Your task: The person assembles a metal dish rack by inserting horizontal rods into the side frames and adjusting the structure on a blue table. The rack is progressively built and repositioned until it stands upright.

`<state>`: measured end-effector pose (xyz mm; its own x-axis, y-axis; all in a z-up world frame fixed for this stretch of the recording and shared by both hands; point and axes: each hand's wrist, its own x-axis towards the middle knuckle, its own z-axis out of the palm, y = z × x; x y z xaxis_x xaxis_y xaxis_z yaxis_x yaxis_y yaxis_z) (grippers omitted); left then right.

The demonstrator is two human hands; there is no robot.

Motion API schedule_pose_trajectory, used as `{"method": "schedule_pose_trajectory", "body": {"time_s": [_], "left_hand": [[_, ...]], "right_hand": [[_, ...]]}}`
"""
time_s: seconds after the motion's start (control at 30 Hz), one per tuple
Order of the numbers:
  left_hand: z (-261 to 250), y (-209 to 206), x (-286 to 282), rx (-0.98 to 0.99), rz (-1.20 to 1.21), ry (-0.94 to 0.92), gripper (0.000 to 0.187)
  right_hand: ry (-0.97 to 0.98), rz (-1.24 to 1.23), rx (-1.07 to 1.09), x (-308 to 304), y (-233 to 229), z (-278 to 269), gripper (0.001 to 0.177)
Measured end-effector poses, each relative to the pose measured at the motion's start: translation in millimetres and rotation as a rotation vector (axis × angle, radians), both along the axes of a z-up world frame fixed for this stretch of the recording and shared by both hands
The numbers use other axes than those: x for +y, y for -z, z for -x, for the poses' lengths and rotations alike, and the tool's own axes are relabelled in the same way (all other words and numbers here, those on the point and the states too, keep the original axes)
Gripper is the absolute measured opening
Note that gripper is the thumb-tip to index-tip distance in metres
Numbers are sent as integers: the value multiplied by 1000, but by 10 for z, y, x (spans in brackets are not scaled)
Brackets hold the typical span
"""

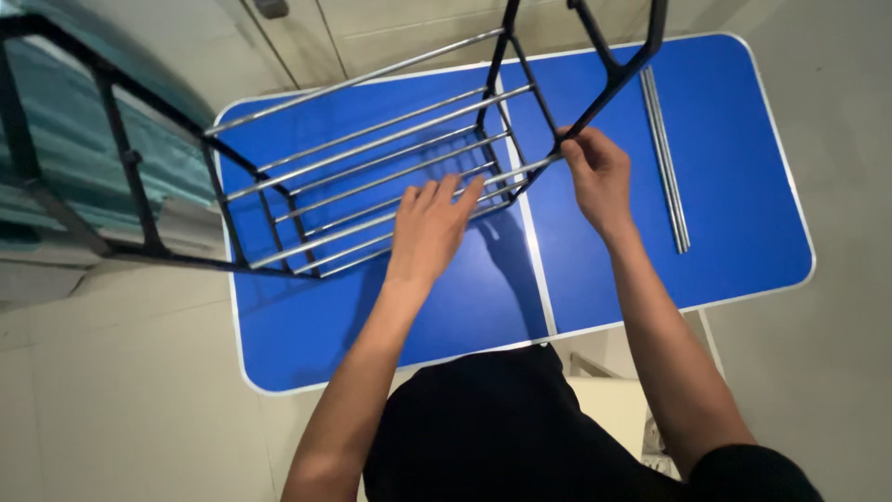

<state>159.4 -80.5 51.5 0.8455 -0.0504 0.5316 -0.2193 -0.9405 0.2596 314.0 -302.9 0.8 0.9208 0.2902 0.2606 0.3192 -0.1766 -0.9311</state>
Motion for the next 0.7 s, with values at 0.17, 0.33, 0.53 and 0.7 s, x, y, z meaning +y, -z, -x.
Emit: {"method": "schedule_pose_trajectory", "body": {"time_s": [0.17,0.33,0.53,0.7], "left_hand": [[-90,87,81,20,41,-25,49],[-152,200,93,16,57,-20,44],[-161,290,57,-9,88,-24,40],[-207,287,23,-5,88,-29,40]], "right_hand": [[2,-71,-59,-30,132,-101,14],[24,-79,-21,-23,178,-122,14],[54,-19,2,-3,123,-37,14],[77,8,-1,72,28,89,22]]}}
